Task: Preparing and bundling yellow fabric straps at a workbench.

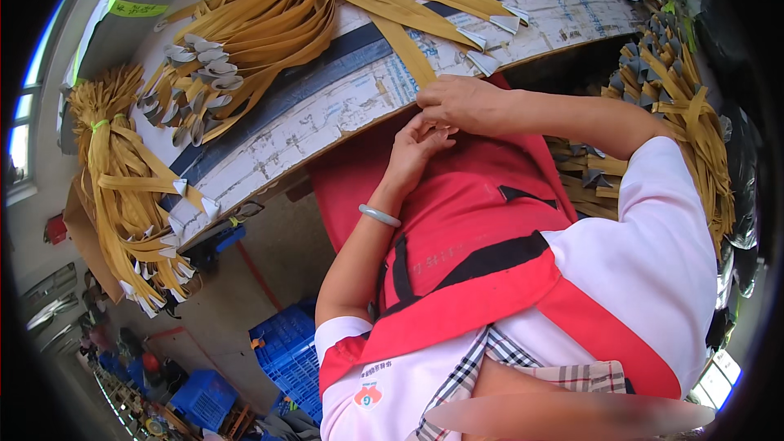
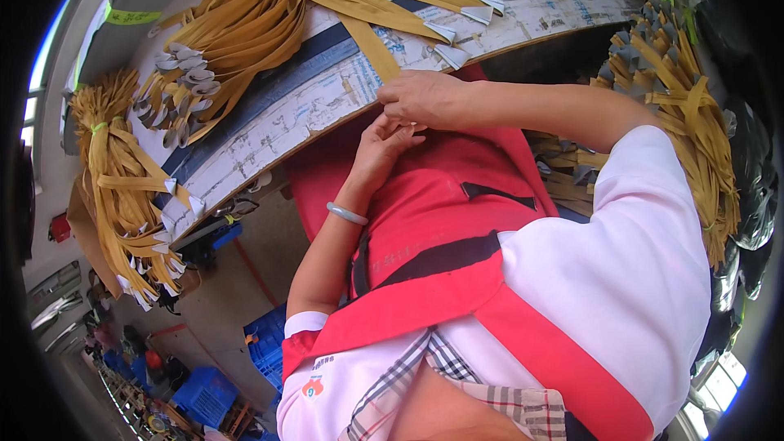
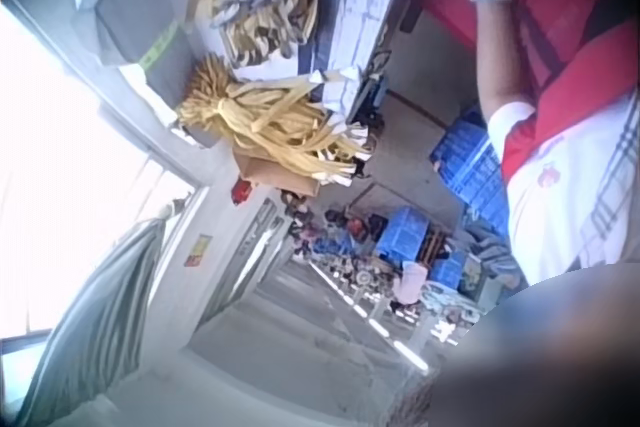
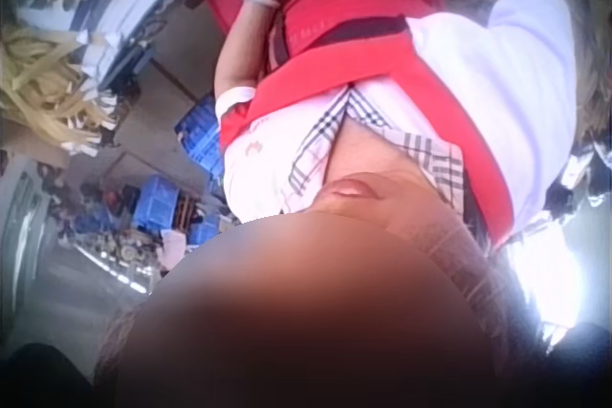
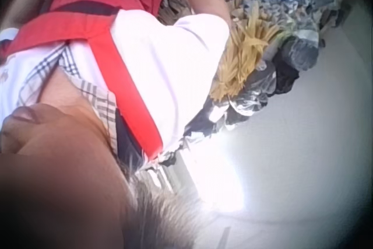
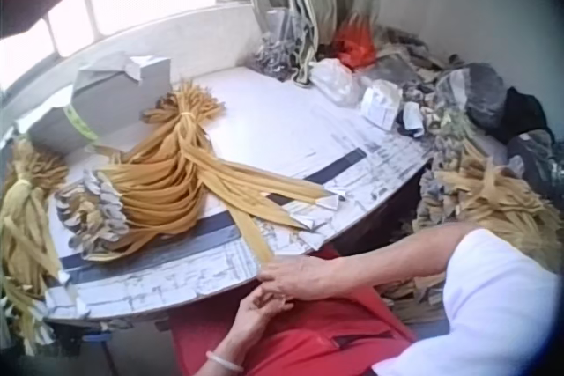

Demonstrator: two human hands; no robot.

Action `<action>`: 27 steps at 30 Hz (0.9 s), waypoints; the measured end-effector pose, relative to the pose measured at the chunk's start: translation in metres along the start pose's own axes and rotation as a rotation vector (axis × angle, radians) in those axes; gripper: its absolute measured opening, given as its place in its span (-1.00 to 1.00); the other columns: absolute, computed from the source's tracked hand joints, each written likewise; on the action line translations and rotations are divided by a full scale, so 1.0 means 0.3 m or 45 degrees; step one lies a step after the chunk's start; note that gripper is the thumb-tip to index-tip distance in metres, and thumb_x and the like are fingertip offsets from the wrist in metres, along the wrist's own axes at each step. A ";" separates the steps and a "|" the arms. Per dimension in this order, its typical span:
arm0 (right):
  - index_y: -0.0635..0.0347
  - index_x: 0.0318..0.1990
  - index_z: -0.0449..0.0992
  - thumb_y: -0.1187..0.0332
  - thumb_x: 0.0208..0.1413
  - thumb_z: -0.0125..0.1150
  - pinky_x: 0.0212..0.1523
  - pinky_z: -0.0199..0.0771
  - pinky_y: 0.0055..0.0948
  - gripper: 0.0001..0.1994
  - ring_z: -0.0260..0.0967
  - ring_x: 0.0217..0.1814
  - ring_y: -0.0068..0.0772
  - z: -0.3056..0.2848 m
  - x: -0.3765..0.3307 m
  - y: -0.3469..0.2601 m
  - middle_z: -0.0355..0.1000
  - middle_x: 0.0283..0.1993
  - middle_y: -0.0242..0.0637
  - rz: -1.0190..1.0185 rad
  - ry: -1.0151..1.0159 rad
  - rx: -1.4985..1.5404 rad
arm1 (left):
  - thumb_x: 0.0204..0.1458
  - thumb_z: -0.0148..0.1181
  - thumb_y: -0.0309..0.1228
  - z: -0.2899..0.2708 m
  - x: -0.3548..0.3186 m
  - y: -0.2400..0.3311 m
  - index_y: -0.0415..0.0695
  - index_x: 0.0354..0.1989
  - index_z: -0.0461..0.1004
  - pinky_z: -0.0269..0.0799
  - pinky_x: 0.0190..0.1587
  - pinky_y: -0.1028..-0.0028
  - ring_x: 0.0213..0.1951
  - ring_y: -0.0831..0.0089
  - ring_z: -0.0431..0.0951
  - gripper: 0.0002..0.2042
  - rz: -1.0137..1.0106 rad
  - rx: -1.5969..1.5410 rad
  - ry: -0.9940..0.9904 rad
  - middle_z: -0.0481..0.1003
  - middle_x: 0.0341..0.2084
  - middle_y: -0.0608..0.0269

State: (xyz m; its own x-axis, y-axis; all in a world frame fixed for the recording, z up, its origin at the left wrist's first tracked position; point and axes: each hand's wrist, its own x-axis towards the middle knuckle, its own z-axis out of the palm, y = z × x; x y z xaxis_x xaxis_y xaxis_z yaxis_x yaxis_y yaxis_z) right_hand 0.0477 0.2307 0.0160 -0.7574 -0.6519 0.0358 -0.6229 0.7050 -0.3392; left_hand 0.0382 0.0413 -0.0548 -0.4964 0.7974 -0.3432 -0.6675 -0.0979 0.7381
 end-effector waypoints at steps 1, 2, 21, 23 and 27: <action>0.14 -0.29 0.56 0.30 -0.03 0.21 -0.02 0.34 -0.32 -0.83 0.34 -0.06 -0.24 -0.003 -0.005 -0.002 0.35 -0.17 -0.31 0.001 0.002 0.004 | 0.17 0.14 -0.58 0.000 -0.005 0.001 -0.31 0.05 0.41 0.52 0.03 0.38 -0.02 0.37 0.55 -0.72 0.016 -0.005 0.056 0.51 -0.05 0.12; 0.19 -0.32 0.55 0.32 -0.04 0.23 -0.09 0.39 -0.25 -0.84 0.37 -0.11 -0.15 -0.006 -0.011 -0.004 0.37 -0.20 -0.25 0.040 0.005 0.077 | 0.14 0.16 -0.60 -0.001 -0.012 0.002 -0.32 0.02 0.43 0.54 -0.03 0.41 -0.09 0.38 0.58 -0.73 0.033 -0.010 0.113 0.54 -0.10 0.10; 0.19 -0.38 0.42 0.41 -0.01 0.22 -0.16 0.44 -0.23 -0.90 0.42 -0.15 -0.15 0.034 0.008 -0.032 0.36 -0.23 -0.23 0.074 0.166 0.240 | 0.14 0.20 -0.55 -0.025 -0.050 0.026 -0.29 0.01 0.45 0.55 -0.05 0.44 -0.05 0.42 0.55 -0.73 0.124 0.020 0.291 0.49 -0.04 0.15; 0.19 -0.36 0.43 0.40 -0.02 0.21 -0.14 0.44 -0.24 -0.89 0.42 -0.13 -0.16 0.032 0.001 -0.021 0.35 -0.21 -0.23 0.047 0.127 0.139 | 0.15 0.21 -0.50 -0.023 0.005 -0.028 -0.30 0.01 0.47 0.55 -0.04 0.45 -0.07 0.42 0.57 -0.73 0.100 -0.001 0.177 0.52 -0.06 0.14; 0.21 -0.29 0.44 0.39 -0.06 0.20 -0.11 0.45 -0.25 -0.83 0.42 -0.12 -0.15 0.015 -0.012 -0.015 0.35 -0.19 -0.22 0.051 0.069 0.071 | 0.15 0.22 -0.49 0.009 0.024 -0.039 -0.31 -0.07 0.51 0.55 -0.07 0.48 -0.19 0.46 0.60 -0.78 0.095 -0.029 0.141 0.58 -0.23 0.20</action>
State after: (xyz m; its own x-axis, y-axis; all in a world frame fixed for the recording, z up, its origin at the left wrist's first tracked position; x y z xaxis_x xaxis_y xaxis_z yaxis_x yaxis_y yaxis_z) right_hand 0.0541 0.2288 0.0131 -0.7919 -0.6064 0.0713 -0.5811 0.7127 -0.3928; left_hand 0.0439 0.0497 -0.0642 -0.6023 0.7171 -0.3508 -0.6384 -0.1688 0.7510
